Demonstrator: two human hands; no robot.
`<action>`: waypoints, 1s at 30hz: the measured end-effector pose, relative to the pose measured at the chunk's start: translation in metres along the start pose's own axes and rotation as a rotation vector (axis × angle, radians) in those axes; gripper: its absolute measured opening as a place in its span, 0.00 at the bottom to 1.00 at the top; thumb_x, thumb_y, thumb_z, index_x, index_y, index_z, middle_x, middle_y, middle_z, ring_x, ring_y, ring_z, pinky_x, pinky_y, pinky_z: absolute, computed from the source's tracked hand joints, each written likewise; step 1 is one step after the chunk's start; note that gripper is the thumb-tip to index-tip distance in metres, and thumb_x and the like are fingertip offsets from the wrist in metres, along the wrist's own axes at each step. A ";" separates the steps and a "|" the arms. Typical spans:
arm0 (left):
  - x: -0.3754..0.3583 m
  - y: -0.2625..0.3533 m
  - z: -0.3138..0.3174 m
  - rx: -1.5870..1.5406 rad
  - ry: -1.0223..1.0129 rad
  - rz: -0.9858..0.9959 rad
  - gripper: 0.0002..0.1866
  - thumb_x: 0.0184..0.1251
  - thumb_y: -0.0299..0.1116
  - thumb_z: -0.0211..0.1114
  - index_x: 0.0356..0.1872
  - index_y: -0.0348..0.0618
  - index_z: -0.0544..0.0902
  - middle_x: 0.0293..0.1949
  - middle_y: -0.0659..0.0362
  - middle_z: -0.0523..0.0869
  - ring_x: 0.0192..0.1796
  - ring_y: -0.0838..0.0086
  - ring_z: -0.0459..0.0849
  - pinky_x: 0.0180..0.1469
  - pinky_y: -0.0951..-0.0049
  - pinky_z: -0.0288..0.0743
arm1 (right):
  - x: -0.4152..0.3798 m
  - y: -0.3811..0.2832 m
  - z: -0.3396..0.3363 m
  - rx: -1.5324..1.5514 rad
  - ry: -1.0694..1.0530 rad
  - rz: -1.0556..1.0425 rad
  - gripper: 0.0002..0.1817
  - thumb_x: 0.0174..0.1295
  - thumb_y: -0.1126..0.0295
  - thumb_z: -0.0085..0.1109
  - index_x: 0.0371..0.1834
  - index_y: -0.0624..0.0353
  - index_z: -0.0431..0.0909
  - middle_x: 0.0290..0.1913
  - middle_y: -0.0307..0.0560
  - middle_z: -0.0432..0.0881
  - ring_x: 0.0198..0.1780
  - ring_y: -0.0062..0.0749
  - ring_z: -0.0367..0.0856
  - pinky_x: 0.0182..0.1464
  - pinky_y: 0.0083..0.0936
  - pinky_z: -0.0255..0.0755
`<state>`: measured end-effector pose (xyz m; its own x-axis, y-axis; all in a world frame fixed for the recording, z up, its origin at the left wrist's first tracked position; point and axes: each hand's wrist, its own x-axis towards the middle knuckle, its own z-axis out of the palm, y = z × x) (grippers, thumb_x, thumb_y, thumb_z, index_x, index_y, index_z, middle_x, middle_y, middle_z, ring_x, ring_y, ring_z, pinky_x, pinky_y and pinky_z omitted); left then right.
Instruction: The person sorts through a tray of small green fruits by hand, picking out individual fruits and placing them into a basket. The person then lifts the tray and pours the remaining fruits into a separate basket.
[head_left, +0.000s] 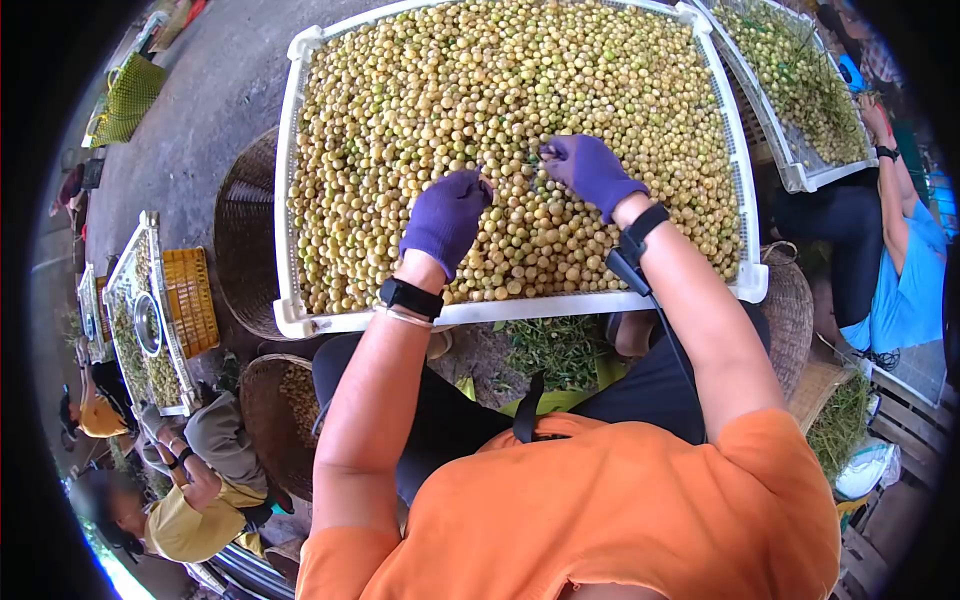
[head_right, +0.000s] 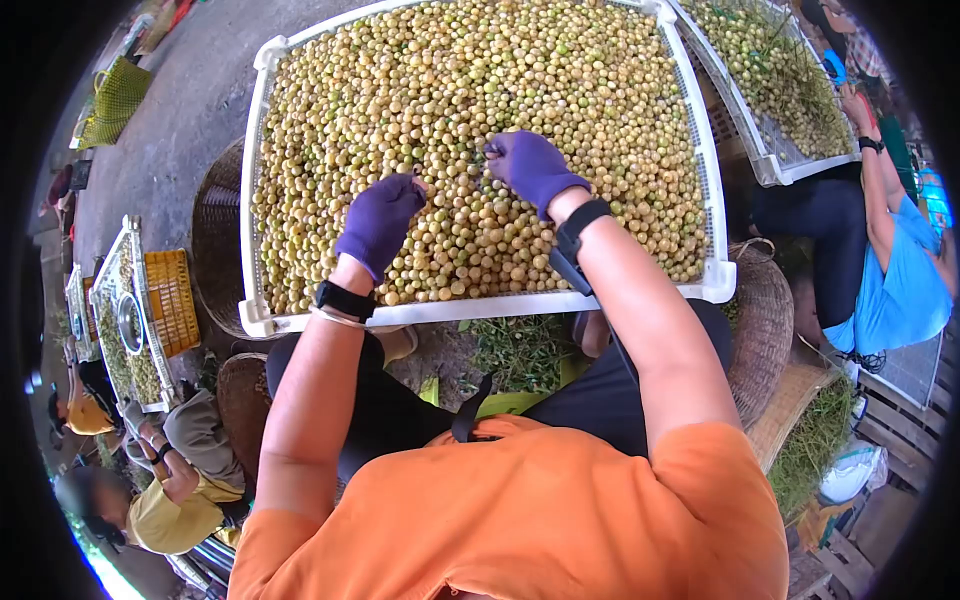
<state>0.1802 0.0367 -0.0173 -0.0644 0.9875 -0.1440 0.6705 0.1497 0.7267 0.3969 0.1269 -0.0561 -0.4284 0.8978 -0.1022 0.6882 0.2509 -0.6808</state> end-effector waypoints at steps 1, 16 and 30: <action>0.000 -0.016 0.010 -0.103 0.012 -0.030 0.11 0.62 0.36 0.61 0.40 0.42 0.85 0.32 0.53 0.86 0.36 0.67 0.83 0.42 0.71 0.75 | -0.002 -0.001 -0.004 0.047 -0.002 0.062 0.13 0.57 0.61 0.59 0.41 0.56 0.82 0.35 0.54 0.85 0.37 0.49 0.83 0.41 0.37 0.75; 0.005 0.010 0.033 -0.884 -0.182 -0.496 0.14 0.70 0.41 0.57 0.47 0.41 0.77 0.34 0.62 0.82 0.31 0.77 0.79 0.36 0.76 0.76 | -0.003 -0.021 0.011 0.146 0.156 0.018 0.24 0.56 0.63 0.62 0.57 0.54 0.76 0.36 0.54 0.83 0.37 0.45 0.83 0.40 0.35 0.75; 0.004 0.015 0.022 -1.044 -0.333 -0.342 0.16 0.69 0.36 0.56 0.51 0.34 0.77 0.29 0.62 0.80 0.29 0.80 0.77 0.31 0.80 0.70 | -0.076 -0.063 -0.034 0.248 0.077 0.004 0.19 0.59 0.62 0.59 0.52 0.59 0.78 0.33 0.49 0.83 0.34 0.35 0.82 0.38 0.28 0.74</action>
<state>0.2059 0.0421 -0.0222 0.1775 0.8483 -0.4990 -0.2949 0.5296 0.7953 0.4064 0.0554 0.0193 -0.3738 0.9258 -0.0563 0.5208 0.1593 -0.8387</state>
